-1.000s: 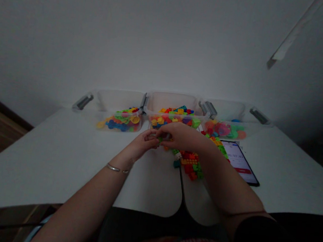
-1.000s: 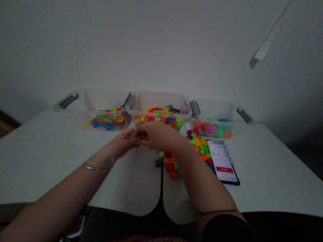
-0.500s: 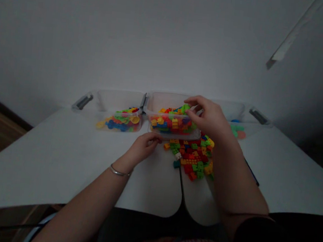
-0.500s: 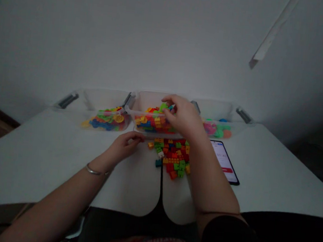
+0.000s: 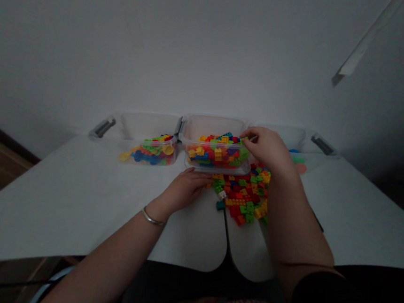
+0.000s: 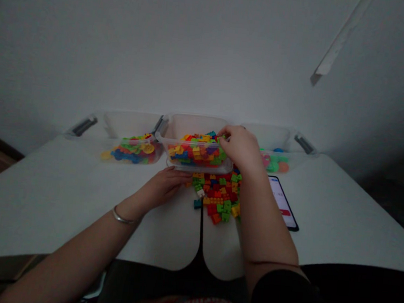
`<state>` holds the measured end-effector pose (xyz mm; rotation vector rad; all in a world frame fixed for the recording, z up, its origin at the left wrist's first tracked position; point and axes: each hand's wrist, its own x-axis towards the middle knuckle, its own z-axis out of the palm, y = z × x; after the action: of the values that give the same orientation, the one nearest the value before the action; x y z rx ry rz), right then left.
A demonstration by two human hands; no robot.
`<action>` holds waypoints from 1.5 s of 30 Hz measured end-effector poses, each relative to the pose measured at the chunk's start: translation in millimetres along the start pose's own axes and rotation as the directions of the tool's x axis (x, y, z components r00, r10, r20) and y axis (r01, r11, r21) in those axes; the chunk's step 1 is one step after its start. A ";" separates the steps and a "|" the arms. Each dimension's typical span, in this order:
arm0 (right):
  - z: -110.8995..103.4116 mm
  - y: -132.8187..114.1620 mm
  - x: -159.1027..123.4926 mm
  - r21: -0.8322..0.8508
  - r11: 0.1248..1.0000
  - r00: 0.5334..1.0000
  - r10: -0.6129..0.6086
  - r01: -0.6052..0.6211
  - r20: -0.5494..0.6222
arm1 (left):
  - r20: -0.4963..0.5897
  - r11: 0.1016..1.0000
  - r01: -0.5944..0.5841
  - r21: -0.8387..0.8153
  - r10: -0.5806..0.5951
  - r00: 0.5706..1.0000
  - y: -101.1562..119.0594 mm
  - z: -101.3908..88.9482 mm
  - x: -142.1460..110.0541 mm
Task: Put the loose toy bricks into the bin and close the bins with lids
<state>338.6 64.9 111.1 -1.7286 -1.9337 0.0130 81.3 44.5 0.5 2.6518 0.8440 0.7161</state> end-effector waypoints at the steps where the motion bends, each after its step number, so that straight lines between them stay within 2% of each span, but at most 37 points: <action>1: 0.9 0.5 0.8 -0.003 1.000 1.000 -0.011 0.011 0.007 | 0.013 1.000 -0.002 0.016 0.002 1.000 1.2 -0.4 -0.1; 5: 2.3 2.5 3.6 0.003 0.999 0.998 -0.039 0.039 0.051 | 0.051 0.997 -0.015 0.078 0.011 0.999 3.3 -1.3 -0.9; 8: 1.6 2.2 4.8 -0.017 1.000 0.997 -0.017 0.019 0.076 | 0.055 0.993 -0.013 0.114 0.007 0.998 1.1 0.3 -1.6; 13: -2.8 -7.1 2.8 -0.123 0.992 0.992 0.047 -0.032 0.120 | 0.035 0.989 0.026 0.146 -0.031 0.999 -5.5 5.2 -2.6; 17: -3.3 -13.2 0.5 -0.185 0.983 0.988 0.034 -0.005 0.151 | 0.039 0.983 0.054 0.178 -0.062 0.997 -7.8 5.4 -2.6; 22: 3.2 -8.6 1.1 -0.107 0.994 0.998 -0.005 0.011 0.055 | 0.053 0.982 0.117 0.149 -0.126 0.991 -7.7 3.9 -2.4; 26: 4.0 -8.1 -0.2 0.005 0.998 0.994 -0.064 0.065 -0.084 | 0.031 0.954 0.287 -0.087 -0.285 0.958 -7.2 4.9 -2.3; 28: 2.5 -11.4 -2.4 0.062 0.990 0.980 -0.115 0.126 -0.160 | -0.010 0.887 0.368 -0.278 -0.386 0.922 -7.4 6.1 -1.6; 30: 0.4 -16.7 -5.4 0.116 0.972 0.958 -0.176 0.205 -0.224 | -0.064 0.798 0.381 -0.466 -0.460 0.885 -8.4 7.5 -0.1; 33: -2.0 -26.1 -10.3 0.173 0.920 0.907 -0.290 0.352 -0.306 | -0.097 0.631 0.333 -0.701 -0.546 0.832 -10.7 9.4 3.3; 36: -0.4 -33.6 -13.9 0.212 0.831 0.837 -0.435 0.515 -0.332 | -0.069 0.431 0.257 -0.865 -0.610 0.790 -11.2 9.5 6.4; 38: 4.0 -37.0 -15.0 0.246 0.767 0.799 -0.519 0.592 -0.304 | -0.060 0.339 0.208 -0.917 -0.634 0.771 -9.9 7.9 7.7; 41: 14.5 -41.1 -15.8 0.305 0.708 0.770 -0.603 0.637 -0.209 | -0.043 0.263 0.165 -0.951 -0.639 0.768 -7.5 4.9 8.9; 45: 28.3 -47.9 -18.9 0.345 0.718 0.767 -0.641 0.605 -0.012 | -0.019 0.165 0.109 -0.980 -0.629 0.777 -6.3 3.1 10.7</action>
<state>284.0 48.6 96.7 -0.8055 -2.3498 0.1781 87.6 55.6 -0.6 1.0528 0.7437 1.1855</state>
